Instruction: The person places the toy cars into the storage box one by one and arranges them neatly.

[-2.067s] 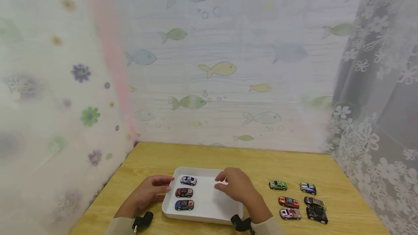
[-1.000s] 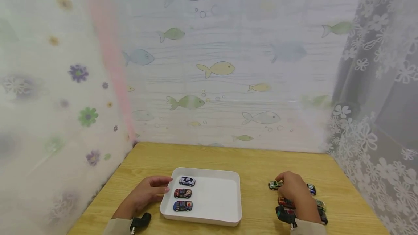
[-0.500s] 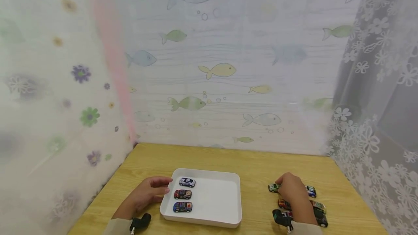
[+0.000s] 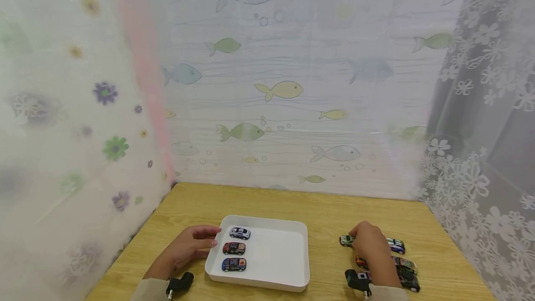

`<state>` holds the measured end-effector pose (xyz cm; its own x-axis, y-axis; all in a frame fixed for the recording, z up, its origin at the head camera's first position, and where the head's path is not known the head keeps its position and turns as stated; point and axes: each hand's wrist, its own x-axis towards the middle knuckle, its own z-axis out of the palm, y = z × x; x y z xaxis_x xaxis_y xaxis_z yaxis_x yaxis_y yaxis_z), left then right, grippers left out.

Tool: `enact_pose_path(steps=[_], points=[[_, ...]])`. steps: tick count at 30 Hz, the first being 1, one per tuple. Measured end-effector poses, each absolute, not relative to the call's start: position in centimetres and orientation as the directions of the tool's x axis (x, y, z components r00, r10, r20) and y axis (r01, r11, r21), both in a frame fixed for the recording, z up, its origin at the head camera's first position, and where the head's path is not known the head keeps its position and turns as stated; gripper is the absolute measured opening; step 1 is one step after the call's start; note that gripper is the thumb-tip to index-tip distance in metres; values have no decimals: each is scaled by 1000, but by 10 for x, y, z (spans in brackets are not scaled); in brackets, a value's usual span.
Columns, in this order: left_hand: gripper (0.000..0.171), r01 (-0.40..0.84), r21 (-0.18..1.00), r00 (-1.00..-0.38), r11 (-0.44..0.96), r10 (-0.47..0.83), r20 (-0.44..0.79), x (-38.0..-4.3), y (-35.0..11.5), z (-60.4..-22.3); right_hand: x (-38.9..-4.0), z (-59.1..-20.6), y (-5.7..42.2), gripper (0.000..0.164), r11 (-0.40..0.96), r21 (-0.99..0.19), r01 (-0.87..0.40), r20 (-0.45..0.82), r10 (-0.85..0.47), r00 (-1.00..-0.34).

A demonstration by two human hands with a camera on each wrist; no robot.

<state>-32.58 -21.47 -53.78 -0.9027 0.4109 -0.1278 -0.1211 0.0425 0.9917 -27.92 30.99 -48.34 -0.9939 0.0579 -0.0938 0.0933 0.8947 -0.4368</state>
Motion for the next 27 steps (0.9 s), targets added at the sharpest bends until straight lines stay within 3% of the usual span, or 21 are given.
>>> enact_pose_path(steps=[13, 22, 27], points=[[51, -118, 992, -904, 49, 408, -128, -326, -217, -535, -280, -489, 296, 28, 888, -455, 65, -43, 51, -998], [51, -113, 992, -908, 50, 401, -123, -322, -218, -535, -282, -489, 292, 31, 820, -556, 138, -134, 75, -988], [50, -105, 994, -905, 32, 412, -109, -322, -215, -538, -283, -489, 297, 29, 868, -495, 45, -33, 33, -999]])
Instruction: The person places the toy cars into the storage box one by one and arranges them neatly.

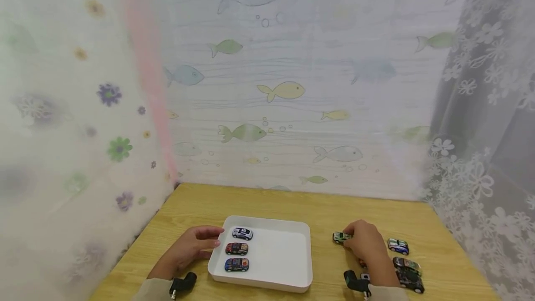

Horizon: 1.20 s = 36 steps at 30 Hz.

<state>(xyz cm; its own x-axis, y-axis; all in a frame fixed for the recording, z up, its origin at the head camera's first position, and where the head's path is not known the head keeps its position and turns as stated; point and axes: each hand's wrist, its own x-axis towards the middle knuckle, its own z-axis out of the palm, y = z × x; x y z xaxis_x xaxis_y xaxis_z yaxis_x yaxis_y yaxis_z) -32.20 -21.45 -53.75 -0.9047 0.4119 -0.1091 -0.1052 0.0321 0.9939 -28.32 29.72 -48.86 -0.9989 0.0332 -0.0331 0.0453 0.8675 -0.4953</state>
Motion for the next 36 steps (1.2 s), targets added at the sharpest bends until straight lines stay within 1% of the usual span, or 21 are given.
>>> enact_pose_path(steps=[2, 8, 18, 26, 36], points=[[50, -104, 994, -903, 28, 416, -106, -322, -213, -538, -284, -487, 298, 29, 879, -477, 19, 1, 22, -1000], [49, -101, 994, -909, 46, 401, -111, -323, -213, -536, -285, -475, 287, 27, 880, -474, -30, 55, -5, -998], [50, -111, 993, -908, 29, 404, -113, -323, -212, -535, -288, -454, 253, 29, 850, -506, -148, 176, -67, -982], [51, -115, 993, -909, 36, 400, -119, -323, -214, -536, -297, -447, 217, 25, 818, -547, -179, 191, -87, -978], [49, -113, 993, -913, 47, 389, -122, -323, -213, -536, -308, -454, 170, 20, 811, -555, -186, 175, -104, -979]])
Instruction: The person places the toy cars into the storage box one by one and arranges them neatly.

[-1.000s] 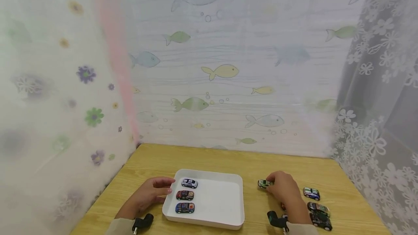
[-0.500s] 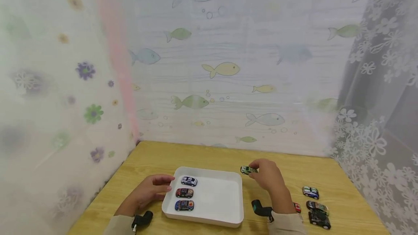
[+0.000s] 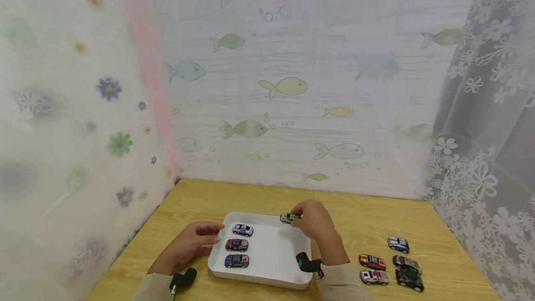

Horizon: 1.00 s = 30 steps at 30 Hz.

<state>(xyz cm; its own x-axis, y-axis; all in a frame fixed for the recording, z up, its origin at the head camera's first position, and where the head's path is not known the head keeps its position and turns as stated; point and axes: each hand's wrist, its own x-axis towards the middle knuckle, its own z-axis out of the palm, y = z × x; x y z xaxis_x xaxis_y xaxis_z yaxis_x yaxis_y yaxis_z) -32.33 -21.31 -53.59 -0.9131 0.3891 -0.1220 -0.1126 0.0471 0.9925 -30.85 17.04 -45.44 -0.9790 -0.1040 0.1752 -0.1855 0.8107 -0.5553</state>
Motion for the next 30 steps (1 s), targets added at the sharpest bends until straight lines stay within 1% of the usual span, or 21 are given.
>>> enact_pose_path(steps=[9, 18, 23, 30], points=[[50, -116, 992, -911, 41, 394, -122, -321, -214, -535, -316, -466, 144, 19, 814, -553, -179, 120, -135, -984], [49, -111, 993, -912, 43, 394, -118, -325, -214, -537, -324, -477, 133, 20, 836, -505, -217, 135, -172, -976], [49, -111, 992, -911, 51, 393, -123, -325, -213, -536, -326, -480, 126, 19, 834, -507, -219, 128, -179, -976], [49, -114, 991, -913, 64, 386, -130, -323, -213, -534, -325, -482, 115, 19, 831, -517, -206, 87, -188, -978]])
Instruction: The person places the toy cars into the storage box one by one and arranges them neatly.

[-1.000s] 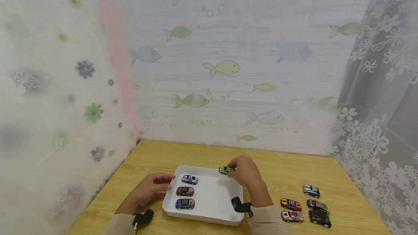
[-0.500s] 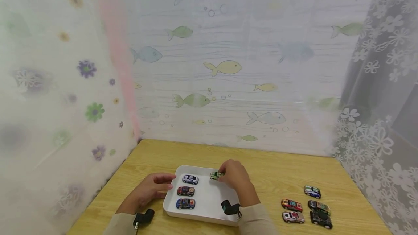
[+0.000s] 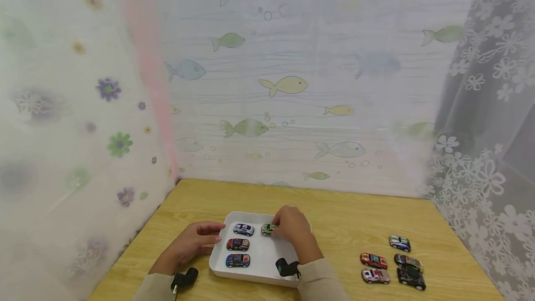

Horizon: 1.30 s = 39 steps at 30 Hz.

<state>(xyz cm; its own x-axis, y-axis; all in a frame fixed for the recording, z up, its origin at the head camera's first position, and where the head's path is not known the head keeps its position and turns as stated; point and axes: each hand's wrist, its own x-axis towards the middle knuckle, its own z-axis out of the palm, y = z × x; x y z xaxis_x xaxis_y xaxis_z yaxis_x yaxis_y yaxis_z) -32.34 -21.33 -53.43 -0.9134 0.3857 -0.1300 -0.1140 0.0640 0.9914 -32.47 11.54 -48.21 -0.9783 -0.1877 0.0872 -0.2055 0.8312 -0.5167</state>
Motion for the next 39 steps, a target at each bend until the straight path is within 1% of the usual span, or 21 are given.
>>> enact_pose_path(steps=[4, 10, 16, 30, 39], points=[[49, -113, 992, -912, 58, 390, -126, -323, -213, -534, -324, -484, 112, 19, 841, -502, -201, 68, -194, -979], [50, -108, 992, -912, 58, 391, -123, -321, -217, -534, -324, -488, 108, 20, 843, -492, -218, 80, -205, -975], [52, -103, 993, -906, 64, 406, -120, -321, -219, -533, -322, -491, 106, 20, 858, -476, -193, 68, -183, -981], [51, -108, 991, -906, 76, 404, -129, -324, -217, -537, -318, -488, 109, 21, 863, -466, -194, 63, -186, -981], [52, -96, 993, -904, 62, 412, -114, -324, -215, -534, -318, -480, 116, 25, 872, -453, -186, 90, -163, -983]])
